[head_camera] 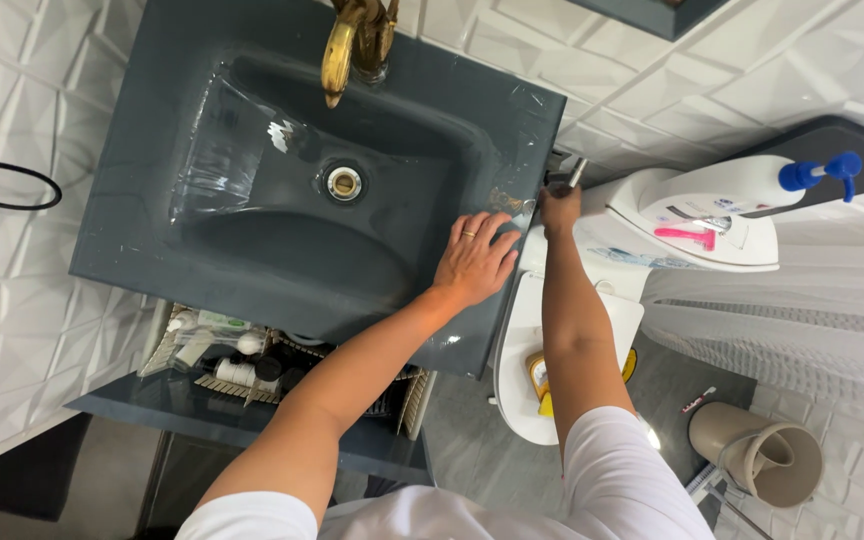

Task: Cleaning and wiping a bathroom sink, faucet, and surrounding area.

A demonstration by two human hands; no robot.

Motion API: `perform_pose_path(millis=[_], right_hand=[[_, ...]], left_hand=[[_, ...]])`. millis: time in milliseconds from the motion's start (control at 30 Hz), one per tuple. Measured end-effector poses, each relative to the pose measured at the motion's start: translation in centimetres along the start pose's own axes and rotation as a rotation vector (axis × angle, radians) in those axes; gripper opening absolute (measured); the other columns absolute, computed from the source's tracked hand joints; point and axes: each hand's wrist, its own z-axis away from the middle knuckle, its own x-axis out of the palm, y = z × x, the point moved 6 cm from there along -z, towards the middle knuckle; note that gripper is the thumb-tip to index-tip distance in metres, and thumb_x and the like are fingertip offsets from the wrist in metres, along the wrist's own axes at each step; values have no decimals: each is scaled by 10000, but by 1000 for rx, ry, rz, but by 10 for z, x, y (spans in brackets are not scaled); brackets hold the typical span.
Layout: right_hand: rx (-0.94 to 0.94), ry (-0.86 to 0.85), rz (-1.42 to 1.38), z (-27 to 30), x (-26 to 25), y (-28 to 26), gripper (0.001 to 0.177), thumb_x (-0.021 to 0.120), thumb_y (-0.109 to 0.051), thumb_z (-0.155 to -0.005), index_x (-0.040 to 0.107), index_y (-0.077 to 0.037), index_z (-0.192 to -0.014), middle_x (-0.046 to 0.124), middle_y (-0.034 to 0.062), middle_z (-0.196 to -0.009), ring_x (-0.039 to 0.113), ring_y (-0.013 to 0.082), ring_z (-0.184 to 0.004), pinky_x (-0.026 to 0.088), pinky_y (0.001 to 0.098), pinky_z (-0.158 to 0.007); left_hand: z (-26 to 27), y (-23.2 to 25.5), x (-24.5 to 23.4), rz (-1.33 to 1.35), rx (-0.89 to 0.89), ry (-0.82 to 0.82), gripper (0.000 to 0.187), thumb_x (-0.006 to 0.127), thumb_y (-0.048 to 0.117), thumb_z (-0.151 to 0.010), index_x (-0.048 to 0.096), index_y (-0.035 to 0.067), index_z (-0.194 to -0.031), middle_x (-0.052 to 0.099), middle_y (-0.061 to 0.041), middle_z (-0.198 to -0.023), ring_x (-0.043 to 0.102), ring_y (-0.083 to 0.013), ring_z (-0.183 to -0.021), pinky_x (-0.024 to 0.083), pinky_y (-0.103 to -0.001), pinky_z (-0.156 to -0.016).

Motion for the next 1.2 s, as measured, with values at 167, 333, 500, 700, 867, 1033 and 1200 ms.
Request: perform_pose_path(millis=[167,333,500,700,867,1033,1200], right_hand=[[408,-438,-557,79,13,47,374,612,-130,-935,594,-65,-1303,688,39,-959,625,129,-739,521,284,-569],[467,-508,-575,190,-66,-24,373,632,-176,-982,611,-52,-1333,681,33,-1000,625,119,-772,526,276,-649],[415,-394,-568,275,-148,-76,341,649,-195,-986,617,-59,-1297,696,17,-1091,689,126,-893,572,281,-767],[362,-316,-519,388,-188,-70,307,677,-192,-989,646,-50,-1259,697,26,-1073,689,134,-912,551,278,-755],[178,-266,-290,492,-202,-73,291,718,-192,-967,701,-22,-1202,723,43,-1044,643,108,-878,513,255,-747],[273,-205,-114,591,-218,-92,361,740,-275,-935,705,-30,-1198,739,56,-1050,673,119,-898,532,263,-782],[384,-121,-137,655,-205,-63,422,755,-314,-946,688,-23,-1244,741,72,-1058,676,119,-917,534,255,-801]], left_hand=[[3,4,-2,18,54,30,277,651,277,-956,655,126,-1189,560,-79,-1256,508,-292,-1224,343,-496,-1112],[18,-11,-34,91,55,63,265,683,261,-933,677,172,-1183,601,-46,-1122,552,-271,-1127,356,-493,-1071],[58,-69,-120,18,-8,18,270,706,183,-934,685,202,-1203,671,6,-1035,617,-232,-1071,369,-489,-1101],[154,-151,-259,-255,-168,87,484,714,119,-852,676,141,-1334,369,-239,-1609,265,-507,-1500,85,-710,-1188],[280,-175,-381,-234,-371,304,455,759,163,-913,656,115,-1353,501,-151,-1543,426,-388,-1453,177,-675,-1205],[461,-199,-418,-173,-678,402,360,770,163,-935,667,86,-1271,638,-119,-1269,584,-338,-1230,414,-496,-1072],[593,-262,-357,171,-1148,191,405,731,264,-939,658,70,-1286,724,-118,-1199,679,-261,-1130,504,-377,-982]])
